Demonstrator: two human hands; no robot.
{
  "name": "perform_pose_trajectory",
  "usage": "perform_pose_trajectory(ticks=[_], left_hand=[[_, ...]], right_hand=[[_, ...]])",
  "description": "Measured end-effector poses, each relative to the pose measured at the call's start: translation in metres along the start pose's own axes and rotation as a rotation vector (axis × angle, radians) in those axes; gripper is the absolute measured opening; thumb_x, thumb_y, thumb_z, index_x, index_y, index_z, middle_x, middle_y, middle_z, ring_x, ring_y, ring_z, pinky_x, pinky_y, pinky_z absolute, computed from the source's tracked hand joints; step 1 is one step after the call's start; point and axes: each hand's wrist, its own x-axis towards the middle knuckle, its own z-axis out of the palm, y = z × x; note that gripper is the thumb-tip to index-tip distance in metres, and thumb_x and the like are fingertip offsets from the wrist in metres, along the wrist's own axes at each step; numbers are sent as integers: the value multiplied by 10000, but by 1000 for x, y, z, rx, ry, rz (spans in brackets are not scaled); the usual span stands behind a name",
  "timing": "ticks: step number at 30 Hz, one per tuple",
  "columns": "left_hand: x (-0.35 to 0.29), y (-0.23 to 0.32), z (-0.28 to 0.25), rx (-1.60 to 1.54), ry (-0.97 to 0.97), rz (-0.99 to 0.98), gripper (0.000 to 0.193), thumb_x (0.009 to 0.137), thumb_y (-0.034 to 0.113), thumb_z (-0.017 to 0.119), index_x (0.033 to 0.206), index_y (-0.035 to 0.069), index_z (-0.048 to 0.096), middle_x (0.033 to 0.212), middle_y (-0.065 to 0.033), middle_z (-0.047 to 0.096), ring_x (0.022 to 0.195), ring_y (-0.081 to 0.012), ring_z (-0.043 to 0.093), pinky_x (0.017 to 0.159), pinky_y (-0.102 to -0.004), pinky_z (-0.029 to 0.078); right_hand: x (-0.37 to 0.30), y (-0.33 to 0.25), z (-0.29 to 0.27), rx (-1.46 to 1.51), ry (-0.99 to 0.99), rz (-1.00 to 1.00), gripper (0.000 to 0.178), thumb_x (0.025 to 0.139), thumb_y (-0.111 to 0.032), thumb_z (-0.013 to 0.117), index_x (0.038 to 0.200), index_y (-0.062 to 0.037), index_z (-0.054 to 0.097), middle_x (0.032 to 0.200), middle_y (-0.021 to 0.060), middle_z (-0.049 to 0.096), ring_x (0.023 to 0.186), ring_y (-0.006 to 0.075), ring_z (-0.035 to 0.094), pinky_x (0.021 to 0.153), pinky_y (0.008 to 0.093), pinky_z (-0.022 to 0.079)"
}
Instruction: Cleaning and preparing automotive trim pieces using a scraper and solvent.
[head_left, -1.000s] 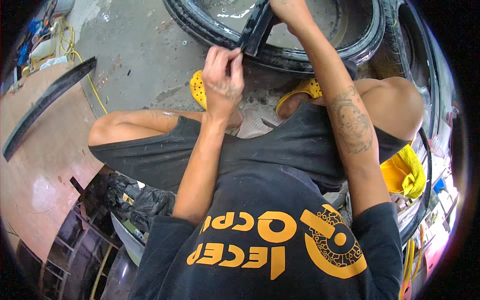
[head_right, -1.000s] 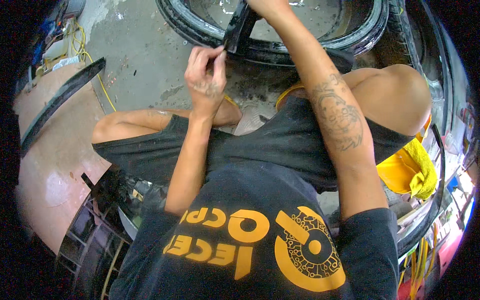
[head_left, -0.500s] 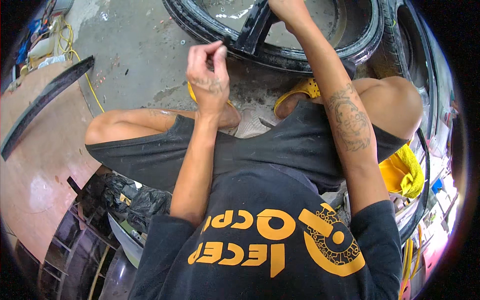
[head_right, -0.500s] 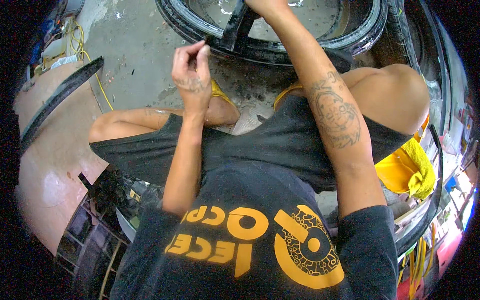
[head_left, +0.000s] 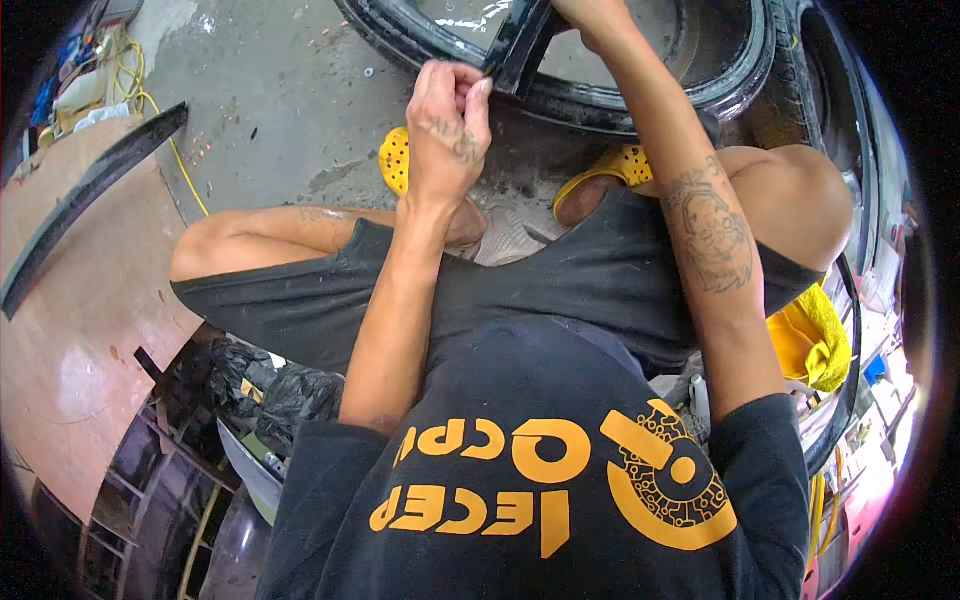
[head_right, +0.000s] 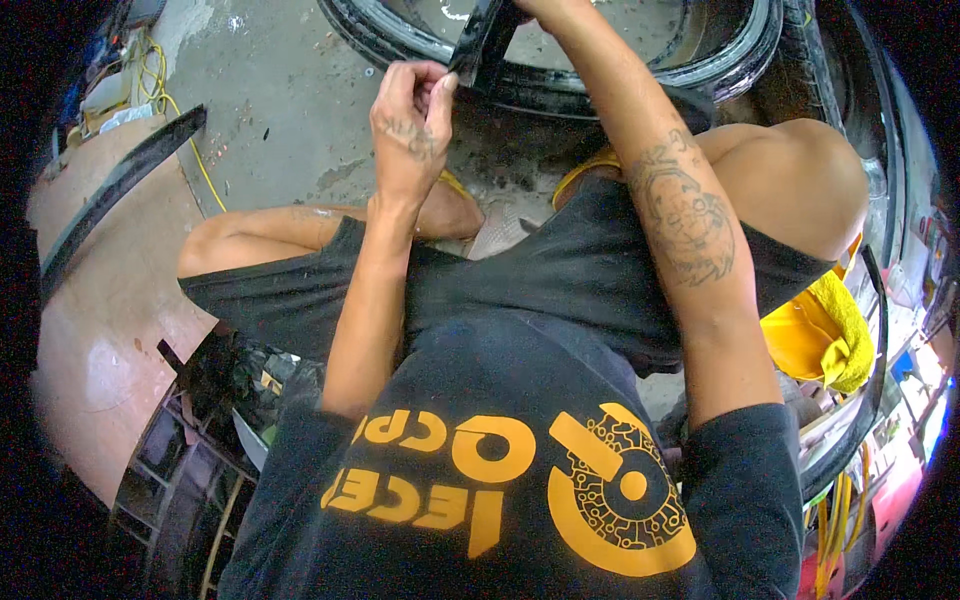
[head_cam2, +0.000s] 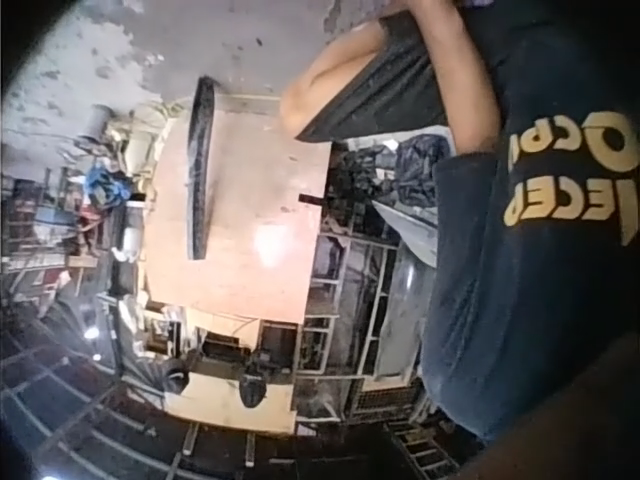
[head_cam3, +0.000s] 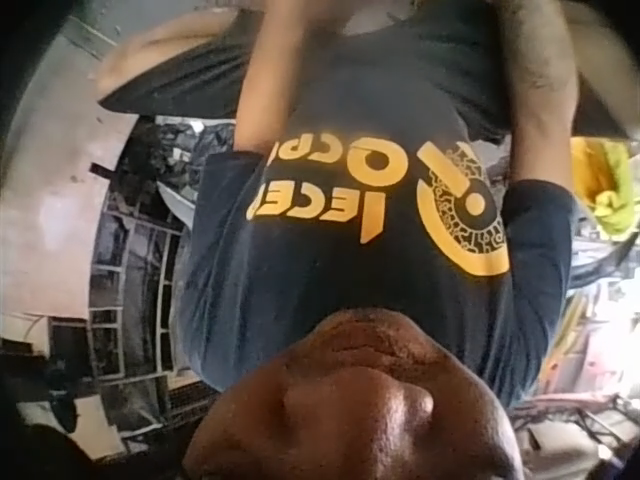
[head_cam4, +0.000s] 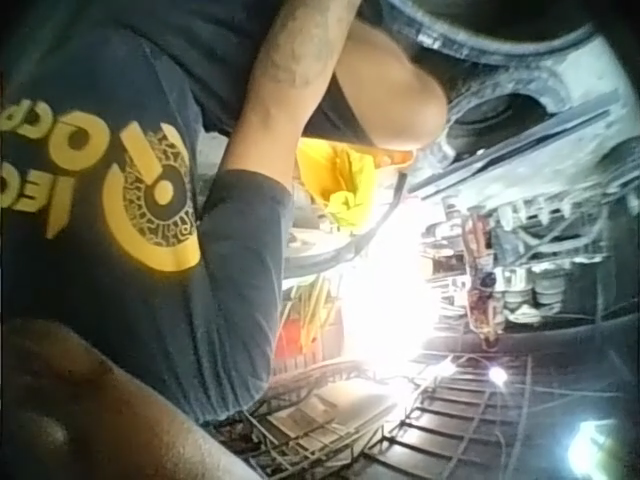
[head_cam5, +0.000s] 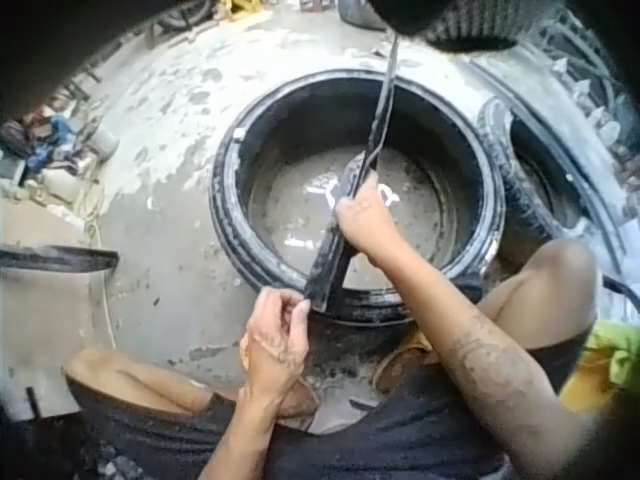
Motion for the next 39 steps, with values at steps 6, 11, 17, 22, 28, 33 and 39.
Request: perform_pose_trajectory(ticks=[6,11,17,22,28,33,39], left_hand=[[15,3,9,14,-26,40,81,923,10,660,929,-35,592,862,-150,600,706,-264,610,652,-366,510],[9,-7,5,32,13,3,105,922,56,714,919,-27,650,809,-100,626,663,-170,571,637,-310,486],[8,-1,-6,-87,125,-182,126,935,101,732,993,-8,704,799,-25,634,667,-98,536,631,-272,470],[23,1,-4,13,-63,56,103,916,57,723,979,-16,687,807,-89,633,675,-171,580,649,-297,488],[25,-3,-9,28,-161,143,47,903,6,689,930,-27,668,825,-129,632,719,-234,620,691,-331,504],[22,3,-1,1,-141,94,48,905,4,682,937,-27,662,841,-138,638,733,-263,626,704,-332,503],[13,4,1,40,-88,113,55,913,27,686,938,-18,669,836,-141,648,723,-241,629,691,-335,504]], right_hand=[[16,0,-8,61,-38,-16,626,837,-89,493,1420,87,344,1241,387,562,1202,492,567,1056,466,446],[11,15,14,-71,154,-168,604,836,-70,501,1403,85,362,1194,356,598,1160,468,599,1008,454,481],[8,9,7,25,105,-76,600,843,-98,500,1394,89,354,1157,362,601,1083,484,620,978,457,495],[16,14,13,55,46,-158,613,851,-106,497,1406,92,330,1176,379,588,1099,487,614,983,455,492],[7,2,5,39,35,-38,629,855,-125,506,1410,92,304,1130,400,607,1077,520,616,983,486,489],[12,14,9,-44,102,-15,688,840,-132,521,1442,83,269,1094,427,626,1059,555,626,949,539,503],[23,30,11,-207,-24,-75,701,826,-122,521,1449,95,283,1135,440,608,1112,567,597,1006,533,478]])
